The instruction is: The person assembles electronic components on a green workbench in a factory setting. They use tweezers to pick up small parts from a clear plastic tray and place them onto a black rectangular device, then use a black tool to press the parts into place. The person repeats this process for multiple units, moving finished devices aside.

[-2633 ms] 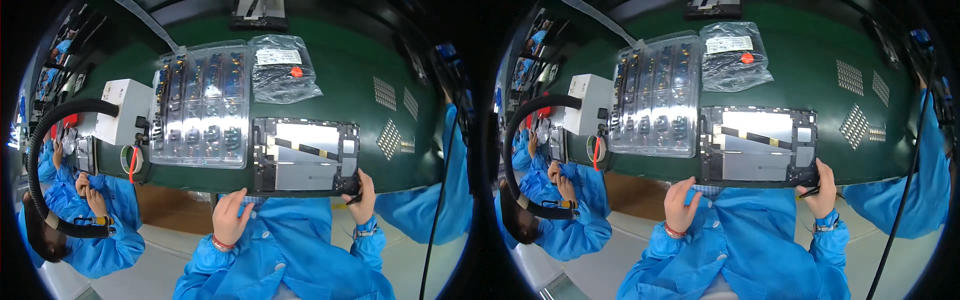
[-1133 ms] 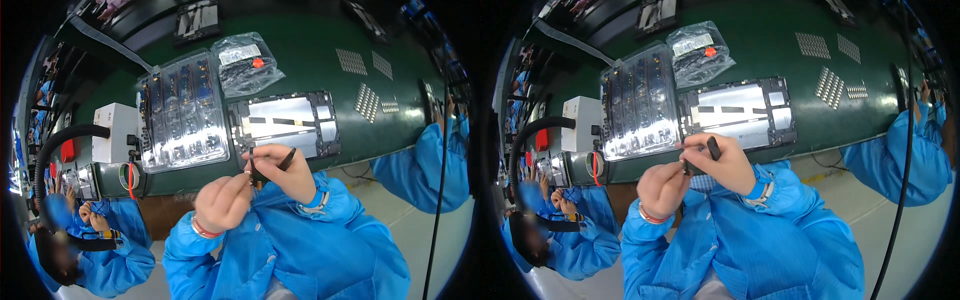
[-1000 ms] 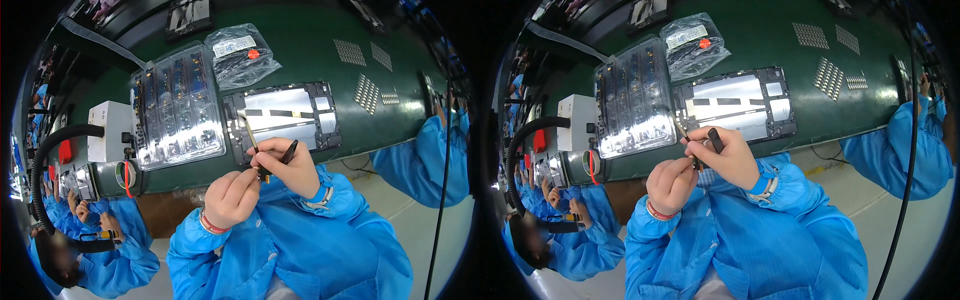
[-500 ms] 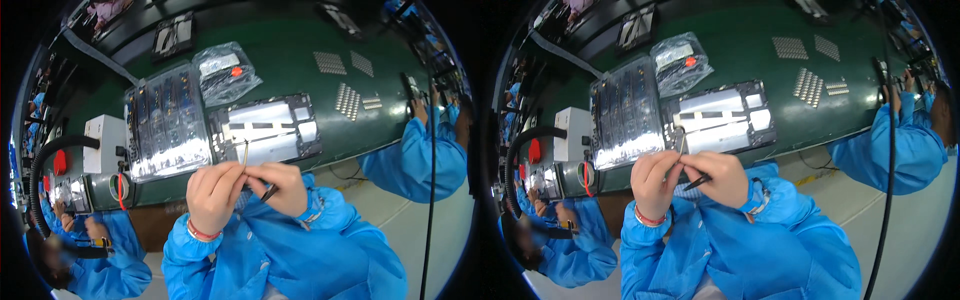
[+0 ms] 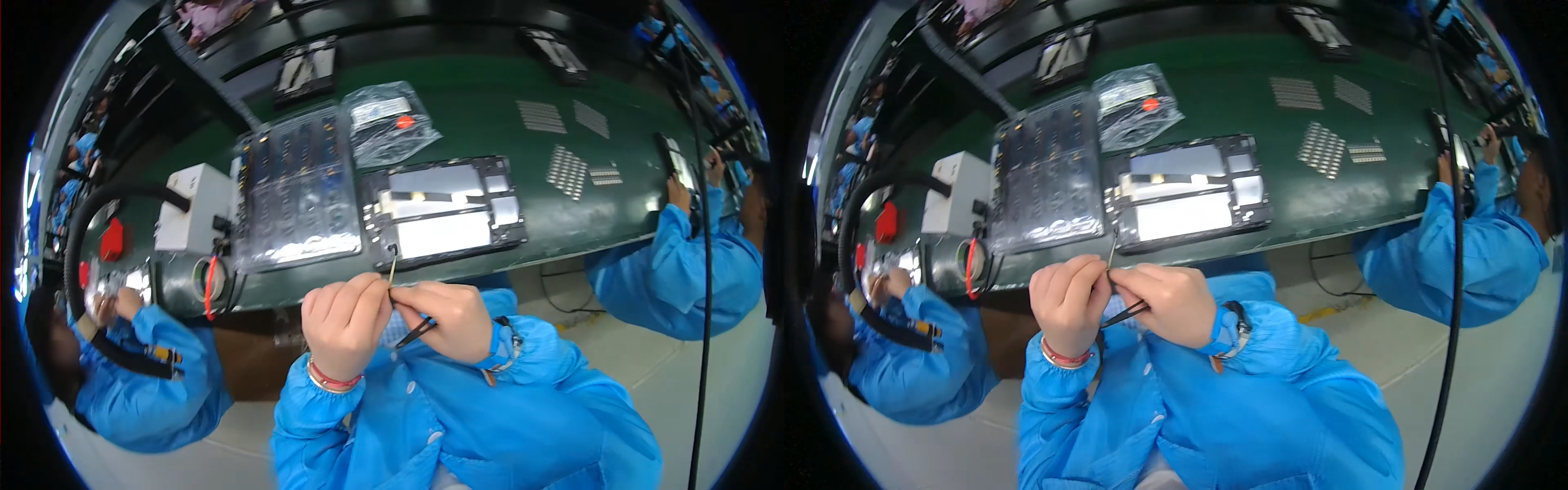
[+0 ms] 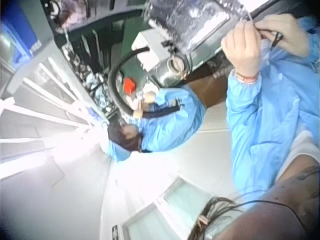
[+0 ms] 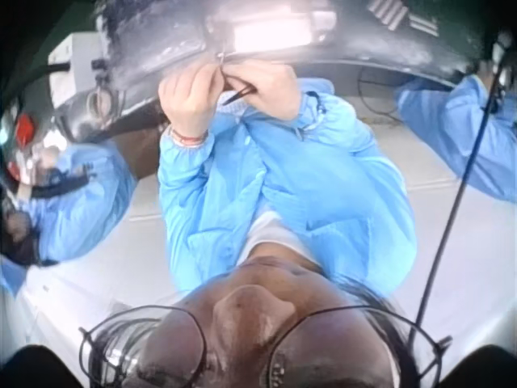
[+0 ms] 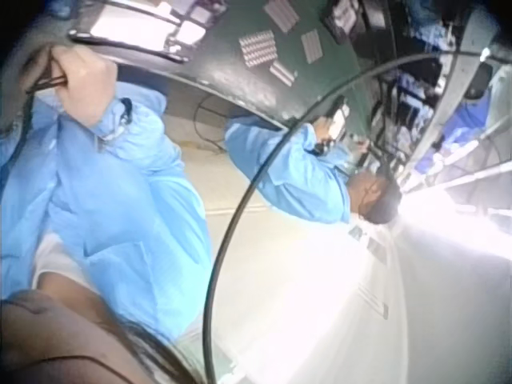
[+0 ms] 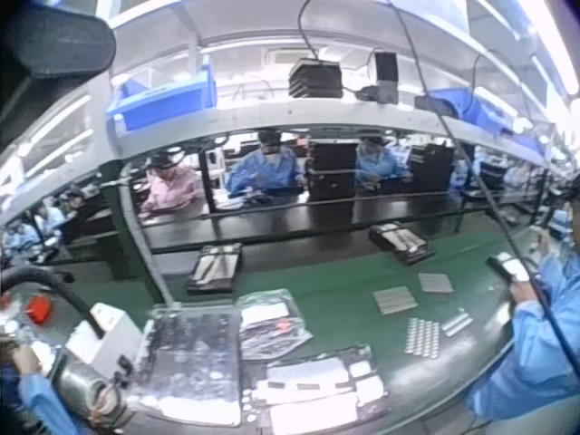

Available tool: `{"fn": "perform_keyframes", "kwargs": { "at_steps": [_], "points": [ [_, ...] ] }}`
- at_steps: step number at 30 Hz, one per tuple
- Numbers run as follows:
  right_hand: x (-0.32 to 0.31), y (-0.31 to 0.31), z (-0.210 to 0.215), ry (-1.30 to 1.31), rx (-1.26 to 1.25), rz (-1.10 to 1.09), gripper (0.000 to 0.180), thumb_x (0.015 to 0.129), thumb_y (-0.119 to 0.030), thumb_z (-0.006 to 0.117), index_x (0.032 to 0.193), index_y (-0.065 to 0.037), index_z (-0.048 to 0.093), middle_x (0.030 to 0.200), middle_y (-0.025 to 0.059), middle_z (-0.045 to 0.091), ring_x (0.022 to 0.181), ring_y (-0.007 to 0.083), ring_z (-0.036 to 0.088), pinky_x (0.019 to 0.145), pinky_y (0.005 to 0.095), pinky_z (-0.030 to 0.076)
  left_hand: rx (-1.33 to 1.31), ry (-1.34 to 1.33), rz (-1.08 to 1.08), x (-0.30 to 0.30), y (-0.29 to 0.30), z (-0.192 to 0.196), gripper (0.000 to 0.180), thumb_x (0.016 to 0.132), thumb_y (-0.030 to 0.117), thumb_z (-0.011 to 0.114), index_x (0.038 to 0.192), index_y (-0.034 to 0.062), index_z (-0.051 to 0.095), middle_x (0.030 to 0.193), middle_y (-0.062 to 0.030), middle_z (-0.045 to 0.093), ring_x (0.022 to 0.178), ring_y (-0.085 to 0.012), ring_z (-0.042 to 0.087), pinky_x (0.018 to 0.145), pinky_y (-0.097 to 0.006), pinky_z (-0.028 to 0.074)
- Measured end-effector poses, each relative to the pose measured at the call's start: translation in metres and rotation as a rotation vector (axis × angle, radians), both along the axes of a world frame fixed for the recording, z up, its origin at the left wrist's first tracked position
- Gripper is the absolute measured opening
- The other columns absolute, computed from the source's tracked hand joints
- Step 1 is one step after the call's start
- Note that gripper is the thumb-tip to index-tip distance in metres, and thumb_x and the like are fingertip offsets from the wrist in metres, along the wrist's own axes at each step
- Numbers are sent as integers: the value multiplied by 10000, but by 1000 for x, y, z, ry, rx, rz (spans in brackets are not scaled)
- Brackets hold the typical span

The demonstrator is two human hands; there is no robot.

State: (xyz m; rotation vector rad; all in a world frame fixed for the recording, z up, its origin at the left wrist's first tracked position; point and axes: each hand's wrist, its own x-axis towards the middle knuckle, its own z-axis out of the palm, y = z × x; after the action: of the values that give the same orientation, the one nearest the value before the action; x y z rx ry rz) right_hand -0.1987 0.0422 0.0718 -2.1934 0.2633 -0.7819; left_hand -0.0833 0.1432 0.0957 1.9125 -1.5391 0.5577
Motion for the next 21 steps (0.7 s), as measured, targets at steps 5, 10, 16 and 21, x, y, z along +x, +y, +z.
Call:
{"fn": "perform_keyframes", "kwargs": {
  "at_steps": [5,10,16,21],
  "points": [
    [-9,9,-13,36,37,97,237,702,-33,634,938,-58,631,743,88,604,645,247,605,541,322,488,-94,131,444,29,53,-12,110,685,-18,616,769,49,596,789,-66,616,689,-236,570,631,-338,423],
    [-17,8,-19,142,114,70,196,747,-63,637,942,-54,633,761,102,610,650,255,606,553,320,485,233,243,822,64,141,-83,79,761,106,612,815,55,637,827,-96,631,755,-288,593,661,-374,464],
    [-15,-3,-31,153,280,102,205,756,-69,640,959,-38,632,816,136,638,711,268,634,602,306,504,603,442,1117,65,168,-108,175,776,230,626,825,70,677,822,-135,643,767,-340,605,649,-407,484],
    [-7,-7,-20,196,417,226,215,753,-51,651,964,-14,623,853,140,655,758,240,659,641,284,522,-45,814,515,40,100,-51,126,783,-24,583,888,-23,653,839,-122,661,761,-171,640,617,-261,492]
  ]
}}
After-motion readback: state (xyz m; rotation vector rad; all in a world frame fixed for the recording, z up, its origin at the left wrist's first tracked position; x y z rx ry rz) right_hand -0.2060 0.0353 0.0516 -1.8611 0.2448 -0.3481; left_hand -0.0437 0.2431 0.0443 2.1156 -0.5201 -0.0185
